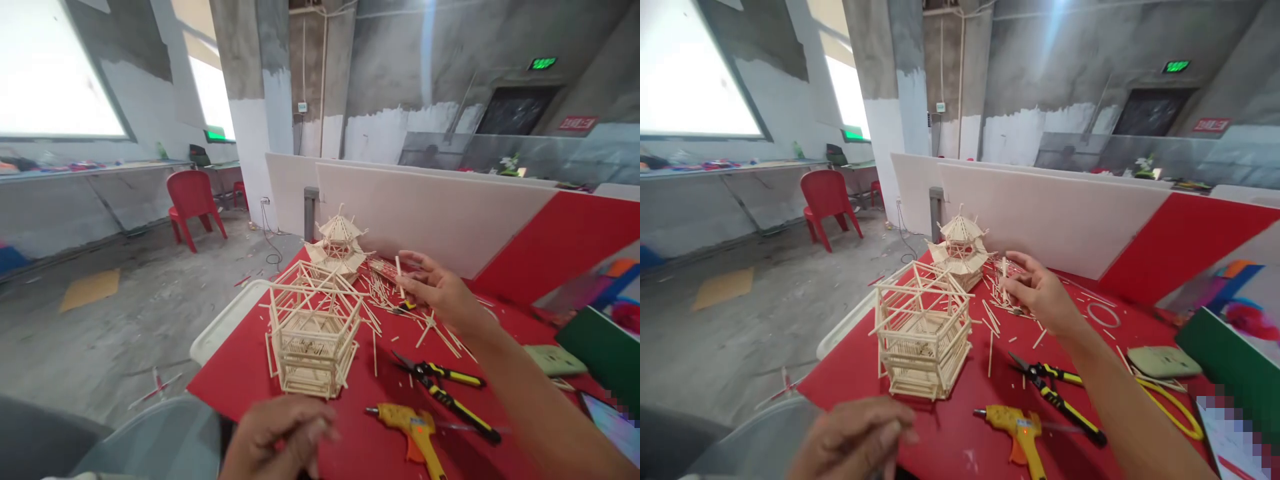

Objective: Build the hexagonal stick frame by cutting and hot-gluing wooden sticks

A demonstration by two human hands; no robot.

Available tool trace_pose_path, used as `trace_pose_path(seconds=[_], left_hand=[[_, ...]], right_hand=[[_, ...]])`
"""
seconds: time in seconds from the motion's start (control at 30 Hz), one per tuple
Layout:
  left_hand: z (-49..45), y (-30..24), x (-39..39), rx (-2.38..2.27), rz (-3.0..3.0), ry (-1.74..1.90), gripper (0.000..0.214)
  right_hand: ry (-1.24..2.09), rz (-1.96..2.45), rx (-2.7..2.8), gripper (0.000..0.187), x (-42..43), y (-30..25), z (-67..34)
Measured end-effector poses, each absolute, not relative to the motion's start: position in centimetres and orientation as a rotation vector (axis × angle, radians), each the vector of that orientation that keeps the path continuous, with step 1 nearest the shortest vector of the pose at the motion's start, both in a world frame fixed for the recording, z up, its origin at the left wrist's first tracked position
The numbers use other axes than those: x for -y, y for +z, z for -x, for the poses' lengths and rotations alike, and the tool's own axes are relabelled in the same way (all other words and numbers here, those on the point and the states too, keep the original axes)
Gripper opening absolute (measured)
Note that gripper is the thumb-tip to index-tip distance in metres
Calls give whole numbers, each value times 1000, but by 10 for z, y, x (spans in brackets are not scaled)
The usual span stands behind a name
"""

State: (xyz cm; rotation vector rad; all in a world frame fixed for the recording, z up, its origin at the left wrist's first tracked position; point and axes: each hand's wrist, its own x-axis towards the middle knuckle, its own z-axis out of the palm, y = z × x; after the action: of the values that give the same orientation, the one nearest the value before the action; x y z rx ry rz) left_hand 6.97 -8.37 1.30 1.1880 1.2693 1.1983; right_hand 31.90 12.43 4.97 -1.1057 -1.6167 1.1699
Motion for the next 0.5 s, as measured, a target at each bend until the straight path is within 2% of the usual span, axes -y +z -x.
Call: trace_pose_path(seconds=[0.1,0.17,0.33,0.5], left_hand=[[-46,10,88,-1339,-756,1557,28],[-28,13,83,-1273,-592,1644,29],[0,27,61,-1147,-501,1586,24],[4,34,45,-1052,-508,1384,28]], right_hand=[[1279,982,1670,42,-83,73,-288],[1320,984,1776,31,-68,79,-266],[1148,1029,2085,21,-61,76,-226],[978,1100,2217,22,-62,69,-213]])
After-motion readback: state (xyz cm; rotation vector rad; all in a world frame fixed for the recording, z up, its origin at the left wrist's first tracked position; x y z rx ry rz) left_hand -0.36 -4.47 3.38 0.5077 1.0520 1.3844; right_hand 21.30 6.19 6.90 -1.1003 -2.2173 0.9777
